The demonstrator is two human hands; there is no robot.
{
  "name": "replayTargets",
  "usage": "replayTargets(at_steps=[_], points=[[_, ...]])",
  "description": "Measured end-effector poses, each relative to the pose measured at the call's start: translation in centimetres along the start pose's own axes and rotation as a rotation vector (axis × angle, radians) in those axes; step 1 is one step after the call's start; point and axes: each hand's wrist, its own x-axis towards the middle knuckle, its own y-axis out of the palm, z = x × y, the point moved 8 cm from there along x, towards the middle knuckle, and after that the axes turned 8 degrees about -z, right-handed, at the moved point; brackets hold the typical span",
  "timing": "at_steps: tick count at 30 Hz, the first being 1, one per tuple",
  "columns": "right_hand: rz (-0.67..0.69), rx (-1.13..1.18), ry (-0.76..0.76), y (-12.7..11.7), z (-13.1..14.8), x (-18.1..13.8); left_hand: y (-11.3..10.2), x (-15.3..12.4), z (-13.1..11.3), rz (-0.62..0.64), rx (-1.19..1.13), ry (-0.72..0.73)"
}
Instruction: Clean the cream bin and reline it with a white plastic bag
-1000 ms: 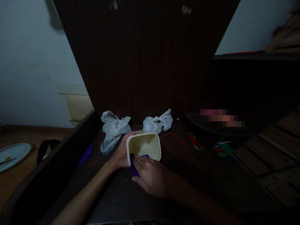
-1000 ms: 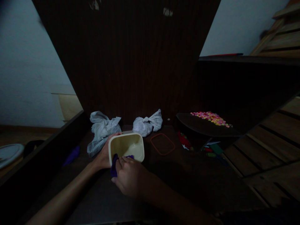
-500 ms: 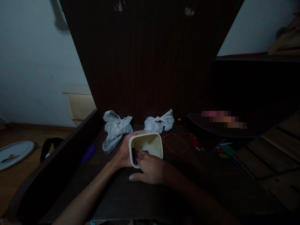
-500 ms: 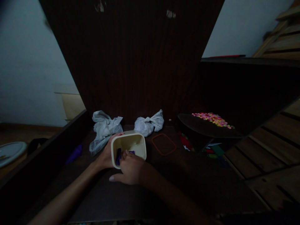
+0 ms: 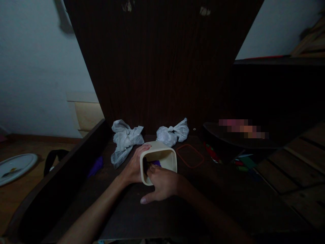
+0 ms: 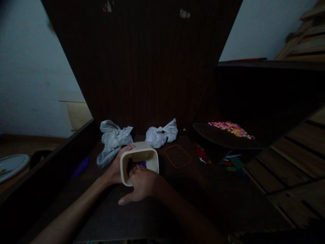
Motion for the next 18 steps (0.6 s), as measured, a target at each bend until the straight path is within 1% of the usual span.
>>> replayTargets(at_steps=[4,10,13,16,18], points=[[0.023,0.05,-0.036,0.2,-0.2,0.5,0.1,-0.1,-0.2,0.014,-0.001,0.023],[0.086,0.043,0.061,-0.2,-0.6,0.9,0.0,-0.2,-0.4,0.018,-0.005,0.031],[0.084,0.017,0.042,-0.4,-0.3,1.2,-0.1,-0.1,-0.3,0.011,-0.005,0.012],[0.089,0.0,0.02,0.0,-0.5,1.5,0.0,-0.1,-0.3,0.008,-0.006,0.011],[0.058,-0.011,-0.012,0.4,-0.7,1.9,0.0,-0.2,-0.4,0.002,-0.011,0.033]])
